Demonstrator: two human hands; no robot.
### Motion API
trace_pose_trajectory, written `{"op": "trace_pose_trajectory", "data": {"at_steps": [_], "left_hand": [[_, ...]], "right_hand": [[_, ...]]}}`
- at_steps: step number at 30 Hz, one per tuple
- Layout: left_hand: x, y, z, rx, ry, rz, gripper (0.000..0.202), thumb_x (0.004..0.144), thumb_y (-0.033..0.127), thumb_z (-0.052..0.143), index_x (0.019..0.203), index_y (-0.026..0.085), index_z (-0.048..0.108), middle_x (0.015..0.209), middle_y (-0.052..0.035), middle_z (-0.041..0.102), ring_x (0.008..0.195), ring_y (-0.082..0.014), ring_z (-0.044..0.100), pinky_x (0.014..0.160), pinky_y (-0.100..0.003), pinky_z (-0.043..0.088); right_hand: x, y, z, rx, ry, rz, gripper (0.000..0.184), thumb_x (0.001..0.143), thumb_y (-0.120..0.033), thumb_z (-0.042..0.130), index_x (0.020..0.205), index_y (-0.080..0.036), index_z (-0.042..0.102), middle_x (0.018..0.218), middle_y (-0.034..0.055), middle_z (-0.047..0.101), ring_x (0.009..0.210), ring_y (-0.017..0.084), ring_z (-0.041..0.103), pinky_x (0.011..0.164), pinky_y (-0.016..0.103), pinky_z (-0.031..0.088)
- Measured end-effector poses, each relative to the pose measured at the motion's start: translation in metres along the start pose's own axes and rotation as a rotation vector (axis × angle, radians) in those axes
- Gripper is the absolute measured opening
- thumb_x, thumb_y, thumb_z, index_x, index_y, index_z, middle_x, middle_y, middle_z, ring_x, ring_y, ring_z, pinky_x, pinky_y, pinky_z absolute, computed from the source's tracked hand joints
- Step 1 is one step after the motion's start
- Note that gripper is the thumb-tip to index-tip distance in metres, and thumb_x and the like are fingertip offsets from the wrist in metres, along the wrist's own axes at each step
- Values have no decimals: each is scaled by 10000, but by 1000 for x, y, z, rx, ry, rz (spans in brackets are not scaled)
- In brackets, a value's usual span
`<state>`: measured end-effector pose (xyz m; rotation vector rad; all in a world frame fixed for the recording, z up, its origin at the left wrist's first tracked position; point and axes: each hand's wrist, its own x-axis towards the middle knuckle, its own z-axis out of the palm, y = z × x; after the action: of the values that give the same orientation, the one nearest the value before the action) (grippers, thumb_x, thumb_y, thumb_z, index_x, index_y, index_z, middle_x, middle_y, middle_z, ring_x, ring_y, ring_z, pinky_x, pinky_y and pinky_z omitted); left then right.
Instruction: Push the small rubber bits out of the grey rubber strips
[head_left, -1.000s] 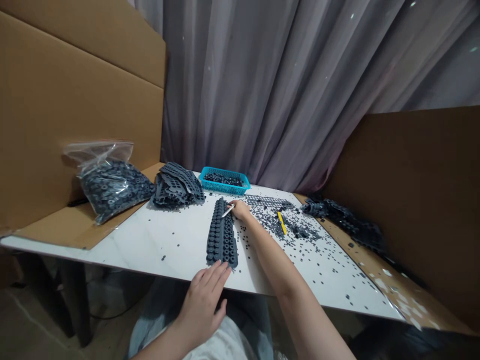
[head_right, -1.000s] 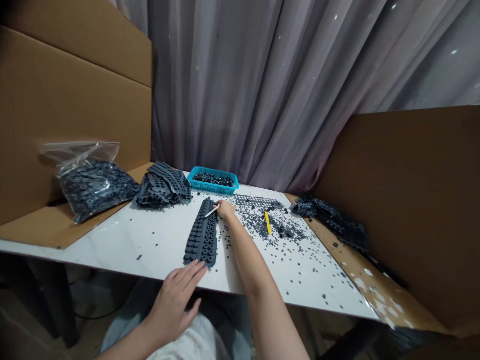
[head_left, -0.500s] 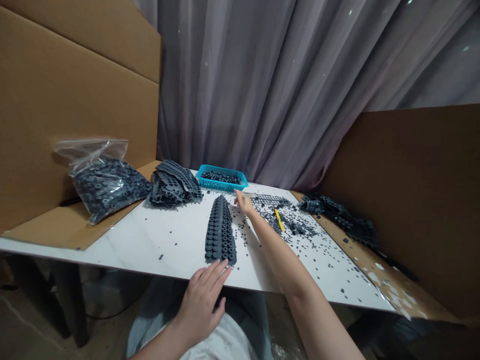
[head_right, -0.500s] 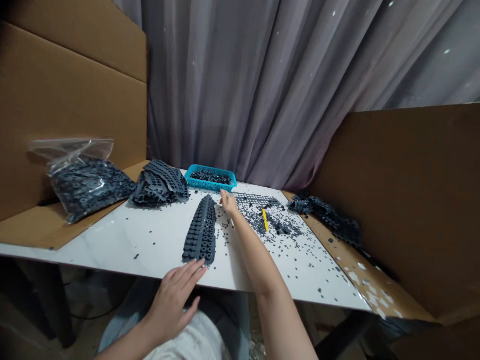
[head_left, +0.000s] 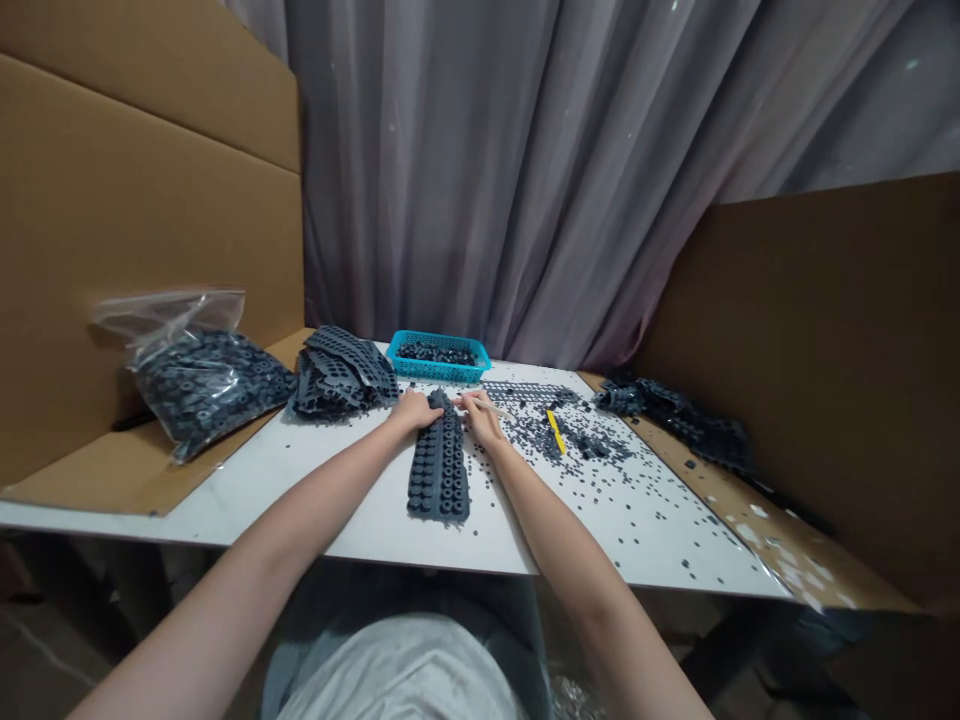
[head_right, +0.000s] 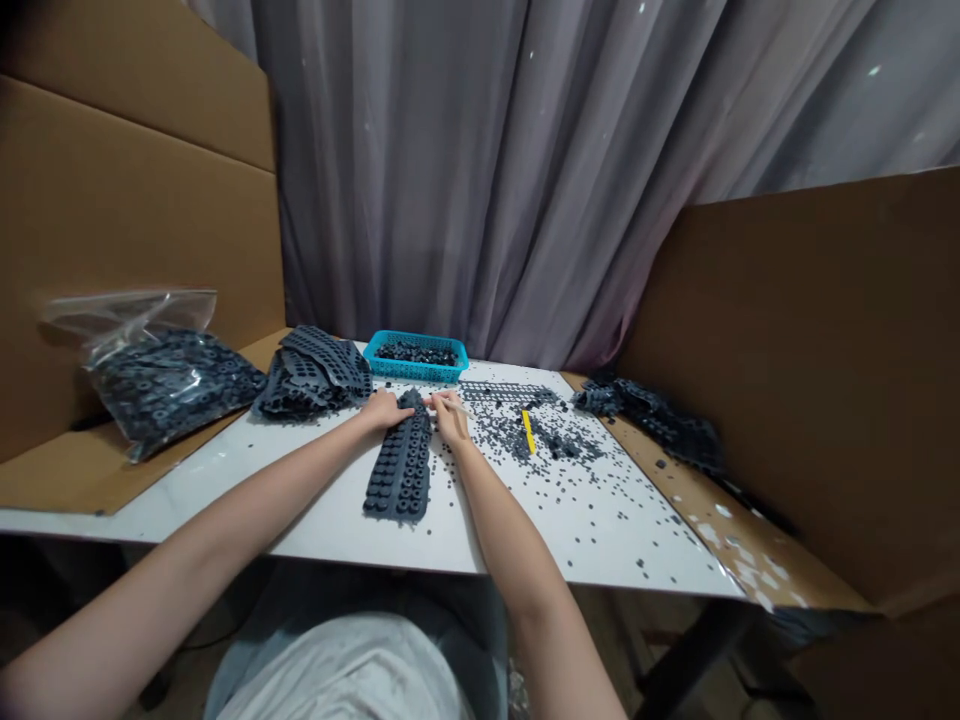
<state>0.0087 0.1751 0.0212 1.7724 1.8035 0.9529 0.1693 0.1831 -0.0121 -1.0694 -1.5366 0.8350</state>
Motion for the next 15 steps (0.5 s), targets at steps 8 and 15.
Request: {"op": "trace_pose_trajectory", "data": {"at_steps": [8, 15], "left_hand": [[7, -21, 23, -167, 73, -66, 348, 880, 303, 562, 1194, 165, 508, 1190, -89, 539, 1033, -228, 558, 867, -442, 473], [13, -27, 29, -479, 6, -84, 348, 886, 301, 552, 1202, 164, 502, 1204, -93, 530, 1029, -225, 559, 859, -439, 480]], "right_hand": [[4, 12, -8, -7, 96, 19, 282, 719, -478, 582, 741, -198, 615, 775, 29, 677, 758, 169, 616, 668, 270, 480], [3, 5, -6, 47, 121, 16, 250, 659, -445, 653, 705, -205, 604, 696, 17, 642, 660, 166, 597, 587, 268, 468]]}}
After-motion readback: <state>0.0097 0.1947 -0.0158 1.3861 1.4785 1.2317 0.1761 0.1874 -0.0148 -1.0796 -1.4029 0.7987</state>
